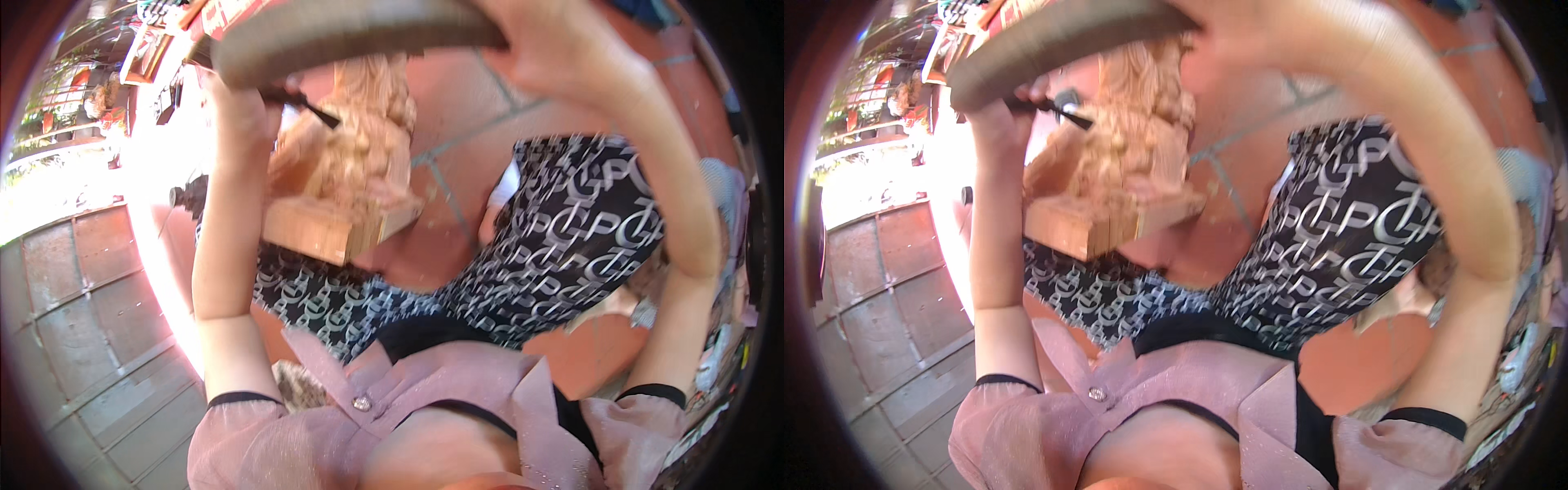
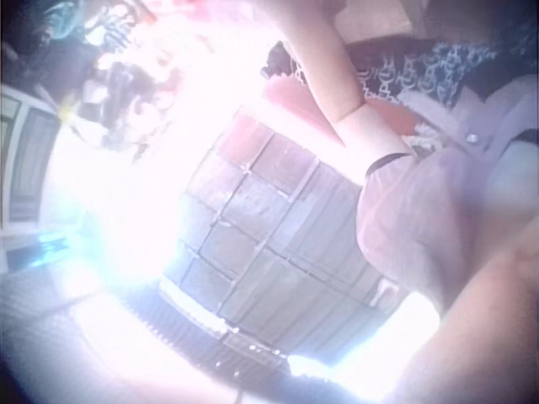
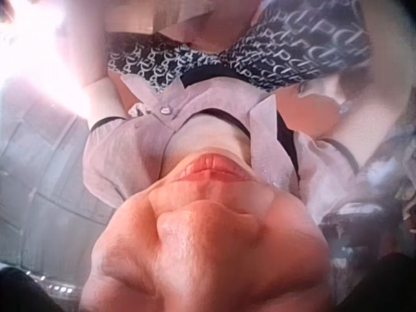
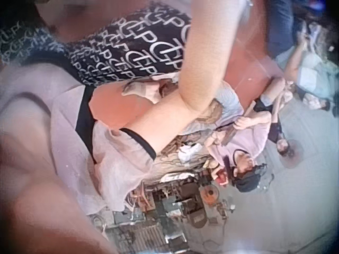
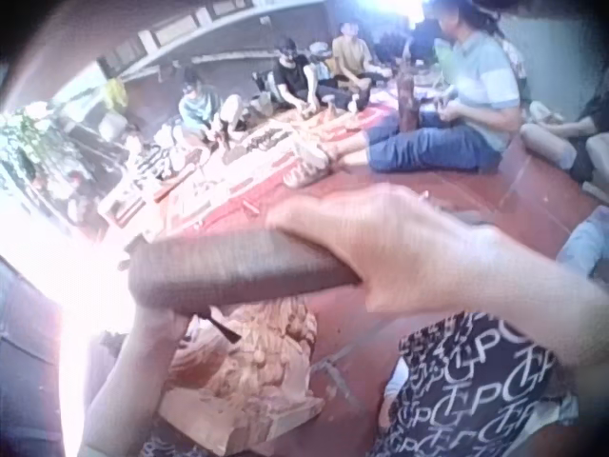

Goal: The person sits on the floor and carves a wooden figurine using a chisel and mallet. They repeatedly strike the chisel to shape the wood, occasionally pausing to adjust the tool or inspect the work.

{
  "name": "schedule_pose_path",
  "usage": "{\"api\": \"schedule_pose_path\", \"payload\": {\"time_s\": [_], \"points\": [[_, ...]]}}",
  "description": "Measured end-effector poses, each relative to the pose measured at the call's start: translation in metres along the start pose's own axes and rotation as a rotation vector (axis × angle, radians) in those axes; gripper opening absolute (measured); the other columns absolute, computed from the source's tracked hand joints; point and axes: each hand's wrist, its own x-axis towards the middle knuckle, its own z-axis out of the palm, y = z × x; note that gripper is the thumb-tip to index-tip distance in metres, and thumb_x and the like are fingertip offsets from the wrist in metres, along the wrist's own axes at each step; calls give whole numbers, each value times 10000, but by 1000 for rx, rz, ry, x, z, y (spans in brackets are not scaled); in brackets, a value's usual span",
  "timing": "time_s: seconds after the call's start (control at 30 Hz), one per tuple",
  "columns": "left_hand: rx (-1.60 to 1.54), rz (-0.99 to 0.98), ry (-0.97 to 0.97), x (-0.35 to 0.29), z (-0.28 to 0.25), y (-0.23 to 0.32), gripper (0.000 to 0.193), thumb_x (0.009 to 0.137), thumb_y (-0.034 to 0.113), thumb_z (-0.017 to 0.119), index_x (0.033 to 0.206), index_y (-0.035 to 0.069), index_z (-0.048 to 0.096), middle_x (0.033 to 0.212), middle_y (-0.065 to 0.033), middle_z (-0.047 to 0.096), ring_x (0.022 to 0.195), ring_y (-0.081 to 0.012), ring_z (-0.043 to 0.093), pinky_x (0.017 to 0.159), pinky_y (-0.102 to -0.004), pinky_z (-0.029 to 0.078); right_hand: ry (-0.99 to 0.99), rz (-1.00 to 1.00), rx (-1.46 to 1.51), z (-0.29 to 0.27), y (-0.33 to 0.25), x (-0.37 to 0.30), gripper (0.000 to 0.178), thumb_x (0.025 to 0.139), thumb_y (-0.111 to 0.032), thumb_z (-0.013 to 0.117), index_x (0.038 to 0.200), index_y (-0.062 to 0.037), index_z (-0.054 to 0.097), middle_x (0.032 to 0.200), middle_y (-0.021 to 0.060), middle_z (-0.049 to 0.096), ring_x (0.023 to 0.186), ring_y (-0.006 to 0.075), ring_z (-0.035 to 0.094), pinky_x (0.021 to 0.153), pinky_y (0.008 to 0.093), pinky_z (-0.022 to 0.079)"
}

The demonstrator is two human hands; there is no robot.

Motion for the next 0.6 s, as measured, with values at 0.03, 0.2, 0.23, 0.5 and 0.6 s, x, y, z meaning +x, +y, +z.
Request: {"api": "schedule_pose_path", "payload": {"time_s": [0.03,0.2,0.23,0.5,0.6], "points": [[-42,-46,153,6,3,-2,215,957,208,572,785,86,530,641,6,492,547,-117,479,534,-264,405,-35,-27,-62,-4,-4,1,744,636,40,701,1338,-138,531,1173,147,641,1054,338,623,871,395,521],[-261,-154,61,13,-8,-6,274,944,201,620,728,152,458,548,13,410,426,-109,410,397,-285,363,-303,-5,37,-4,-18,18,646,636,-62,733,1250,-126,545,952,105,632,906,298,647,756,396,530],[-218,-177,103,12,0,-3,274,959,268,595,751,153,458,585,29,398,450,-94,404,419,-265,369,-311,-20,46,-4,-16,17,618,638,-53,724,1225,-121,547,912,99,623,874,302,649,726,408,520],[-327,-145,141,17,2,2,324,926,283,640,719,129,445,576,19,408,467,-112,426,443,-278,374,-389,26,-22,-4,-22,15,575,620,-32,716,1165,-121,557,883,108,602,873,339,634,696,452,498],[-349,-148,156,22,1,-2,321,920,272,651,722,130,443,579,18,408,473,-114,424,451,-285,375,-404,11,-58,-9,-28,14,575,615,-33,717,1162,-130,567,857,100,602,855,334,632,690,452,489]]}}
